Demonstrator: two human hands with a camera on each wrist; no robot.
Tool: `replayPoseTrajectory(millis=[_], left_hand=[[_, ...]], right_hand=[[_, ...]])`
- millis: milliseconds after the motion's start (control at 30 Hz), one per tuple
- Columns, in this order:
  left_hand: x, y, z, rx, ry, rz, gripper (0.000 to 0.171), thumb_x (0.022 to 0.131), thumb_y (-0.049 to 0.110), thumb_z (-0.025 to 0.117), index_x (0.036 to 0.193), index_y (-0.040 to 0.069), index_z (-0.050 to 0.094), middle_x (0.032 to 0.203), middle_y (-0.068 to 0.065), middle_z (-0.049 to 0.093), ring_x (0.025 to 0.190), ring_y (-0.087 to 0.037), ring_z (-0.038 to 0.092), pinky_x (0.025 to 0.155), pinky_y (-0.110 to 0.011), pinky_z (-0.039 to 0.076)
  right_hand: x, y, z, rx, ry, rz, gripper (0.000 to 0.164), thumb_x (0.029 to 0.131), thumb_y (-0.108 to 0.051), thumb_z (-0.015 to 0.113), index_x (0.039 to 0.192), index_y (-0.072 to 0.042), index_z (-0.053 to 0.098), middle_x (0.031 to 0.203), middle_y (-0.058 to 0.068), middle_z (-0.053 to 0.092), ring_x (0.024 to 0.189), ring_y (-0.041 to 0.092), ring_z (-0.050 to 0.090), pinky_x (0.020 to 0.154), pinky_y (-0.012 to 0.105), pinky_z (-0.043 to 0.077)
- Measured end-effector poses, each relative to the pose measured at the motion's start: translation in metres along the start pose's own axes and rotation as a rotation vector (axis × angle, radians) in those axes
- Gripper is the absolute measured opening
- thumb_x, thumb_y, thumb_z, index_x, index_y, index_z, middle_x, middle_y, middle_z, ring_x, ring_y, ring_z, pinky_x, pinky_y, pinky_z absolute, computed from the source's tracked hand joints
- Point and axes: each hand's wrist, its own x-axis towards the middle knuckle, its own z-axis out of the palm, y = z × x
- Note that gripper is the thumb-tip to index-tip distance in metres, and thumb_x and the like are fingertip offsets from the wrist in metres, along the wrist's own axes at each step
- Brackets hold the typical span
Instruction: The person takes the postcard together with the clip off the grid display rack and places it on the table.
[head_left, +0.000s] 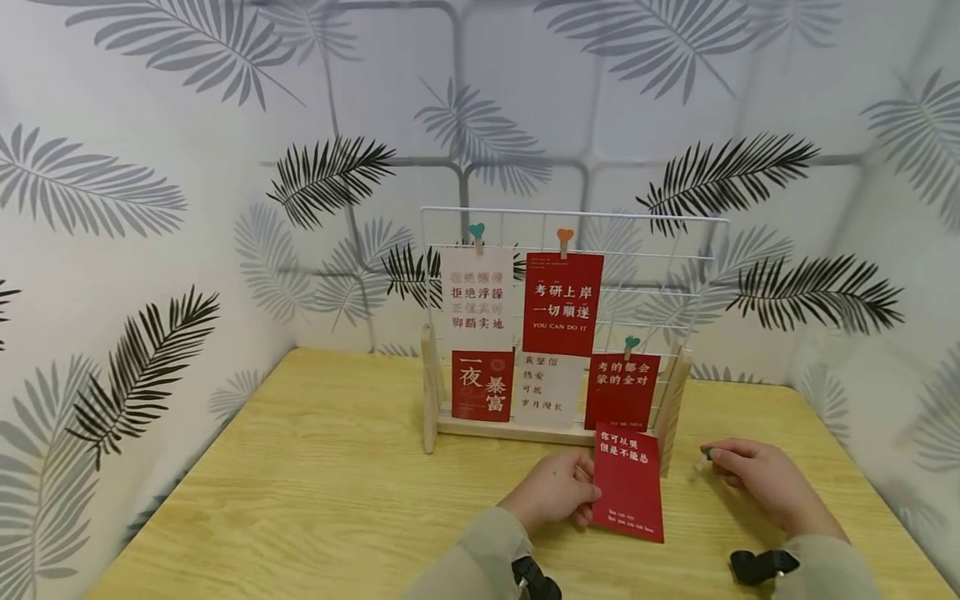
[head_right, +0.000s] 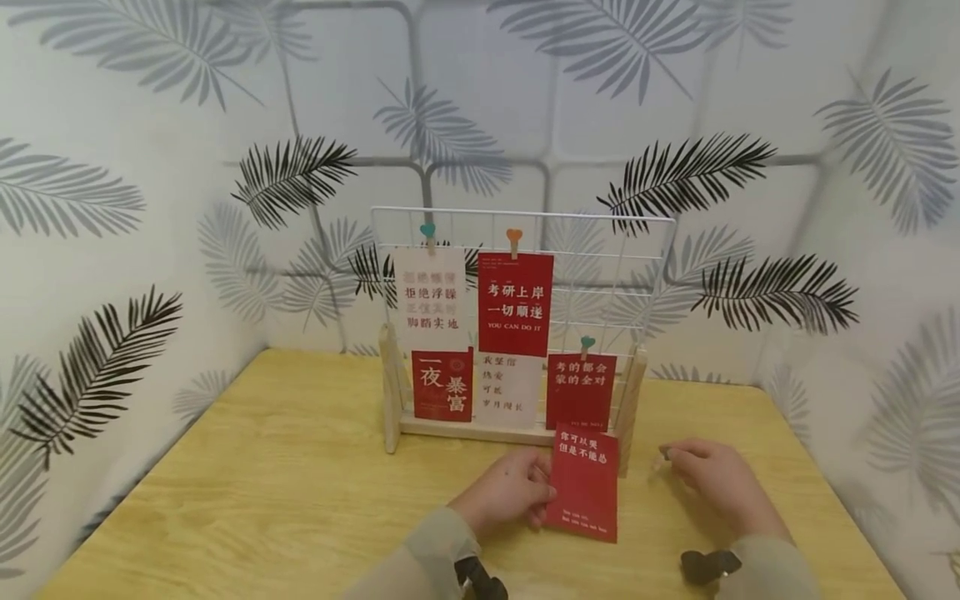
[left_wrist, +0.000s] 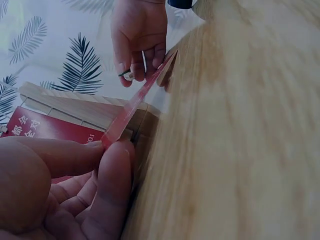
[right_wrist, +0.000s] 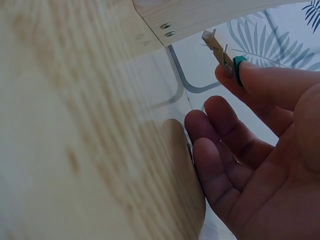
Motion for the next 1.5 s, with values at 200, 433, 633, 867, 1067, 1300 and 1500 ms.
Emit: replayPoseTrajectory(millis=[200,433,633,867,1067,1300,1500], left_hand=[[-0.001,-0.003,-0.002,0.000,0.007,-0.032,0.013,0.093,0.002,0.070,0.101,0.007,0.061,0.074,-0.012,0.067,0.055,-0.021,0.064,0.051,-0.032,0.056],[0.000,0.003,-0.006,0.045,0.031,-0.067,0.012,0.091,0.003,0.073,0.097,0.005,0.062,0.074,-0.011,0.068,0.056,-0.020,0.066,0.052,-0.032,0.057],[0.000,0.005,-0.008,0.067,0.014,-0.070,0.014,0.090,0.002,0.074,0.098,0.003,0.062,0.074,-0.009,0.069,0.054,-0.019,0.065,0.050,-0.031,0.056],[0.000,0.010,-0.009,0.095,0.031,-0.063,0.015,0.090,0.003,0.075,0.094,0.004,0.061,0.072,-0.009,0.068,0.053,-0.019,0.065,0.049,-0.031,0.056],[0.000,0.010,-0.004,0.140,0.036,-0.083,0.016,0.091,0.005,0.075,0.092,0.005,0.059,0.070,-0.009,0.068,0.053,-0.019,0.065,0.048,-0.029,0.053],[-0.006,0.007,0.000,0.154,0.025,-0.108,0.019,0.090,0.005,0.076,0.093,0.007,0.057,0.069,-0.009,0.067,0.053,-0.019,0.064,0.048,-0.029,0.052],[-0.009,0.011,0.003,0.165,0.027,-0.122,0.020,0.090,0.005,0.076,0.093,0.008,0.056,0.069,-0.009,0.067,0.052,-0.018,0.062,0.047,-0.027,0.051]], right_hand=[[0.001,0.003,0.002,-0.050,0.008,-0.008,0.039,0.106,-0.024,0.055,0.125,0.007,0.066,0.125,0.018,0.067,0.095,0.002,0.061,0.077,0.023,0.054],[0.007,0.001,0.006,-0.119,0.032,-0.025,0.036,0.105,-0.026,0.057,0.122,0.003,0.070,0.104,0.006,0.069,0.083,0.011,0.056,0.068,0.024,0.048],[0.010,0.002,0.004,-0.244,0.042,-0.042,0.035,0.103,-0.033,0.059,0.120,-0.006,0.074,0.113,0.008,0.070,0.098,0.018,0.059,0.079,0.032,0.047],[0.012,-0.005,0.001,-0.386,0.034,-0.120,0.030,0.102,-0.030,0.060,0.112,-0.007,0.077,0.118,0.014,0.070,0.113,0.035,0.059,0.093,0.051,0.046],[0.009,-0.004,-0.001,-0.402,0.032,-0.112,0.024,0.100,-0.023,0.062,0.109,-0.007,0.077,0.115,0.013,0.071,0.109,0.031,0.060,0.090,0.048,0.047],[0.006,0.006,0.001,-0.414,0.023,-0.082,0.021,0.099,-0.022,0.064,0.106,-0.008,0.078,0.108,0.009,0.072,0.098,0.023,0.060,0.085,0.044,0.047],[0.004,0.004,0.001,-0.423,0.045,-0.074,0.020,0.097,-0.024,0.065,0.101,-0.009,0.078,0.102,0.007,0.072,0.090,0.020,0.058,0.079,0.040,0.046]])
